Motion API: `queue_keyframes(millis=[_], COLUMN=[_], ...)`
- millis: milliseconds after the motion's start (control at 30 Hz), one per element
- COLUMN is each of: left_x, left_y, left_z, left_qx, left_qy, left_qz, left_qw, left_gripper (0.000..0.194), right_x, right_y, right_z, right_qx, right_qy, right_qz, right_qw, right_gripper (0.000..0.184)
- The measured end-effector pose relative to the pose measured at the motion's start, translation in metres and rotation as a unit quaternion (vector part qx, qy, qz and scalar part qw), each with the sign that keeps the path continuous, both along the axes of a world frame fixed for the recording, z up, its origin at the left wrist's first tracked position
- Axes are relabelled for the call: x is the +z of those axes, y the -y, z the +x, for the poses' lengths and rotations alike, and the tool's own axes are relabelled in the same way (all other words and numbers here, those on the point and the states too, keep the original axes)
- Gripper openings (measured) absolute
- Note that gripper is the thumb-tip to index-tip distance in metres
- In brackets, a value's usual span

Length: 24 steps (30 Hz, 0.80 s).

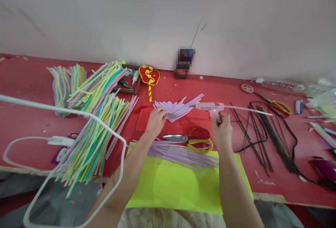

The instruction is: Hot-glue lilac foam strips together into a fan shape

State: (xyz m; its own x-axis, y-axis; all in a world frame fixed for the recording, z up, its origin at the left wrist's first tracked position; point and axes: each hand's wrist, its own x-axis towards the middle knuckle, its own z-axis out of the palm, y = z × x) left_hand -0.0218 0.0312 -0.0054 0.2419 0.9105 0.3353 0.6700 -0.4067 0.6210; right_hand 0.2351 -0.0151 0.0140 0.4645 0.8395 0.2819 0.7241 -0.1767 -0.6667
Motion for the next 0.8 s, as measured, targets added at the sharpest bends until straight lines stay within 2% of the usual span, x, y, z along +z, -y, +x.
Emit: queue_keyframes(millis=[133,233,533,800], left_x=[0.002,0.004,0.004,0.003], left_y=[0.003,0.006,0.003,0.004], left_z=[0.0,0.0,-0.003,0.0], left_qx=[-0.017,-0.006,0.04,0.008], left_qy=[0.012,0.009,0.005,0.04], left_qz=[-0.024,-0.037,-0.021,-0.05], left_qw=[0.999,0.999,0.999,0.998], left_gripper=[0.023,0.017,0.014,0.014], right_x=[-0.017,-0.022,-0.023,-0.02], right_y=[-0.006,-0.006,-0.004,-0.002], right_z=[-0.01,-0.011,-0.009,-0.014], right_qx=[0.018,0.032,0.039,0.03], right_qy=[-0.017,-0.022,-0.02,-0.006], right_qz=[-0.01,-0.008,0.013,0.012], right_qw=[1.0,0.999,0.999,0.999], right_gripper=[0.053,0.053,0.05,0.05])
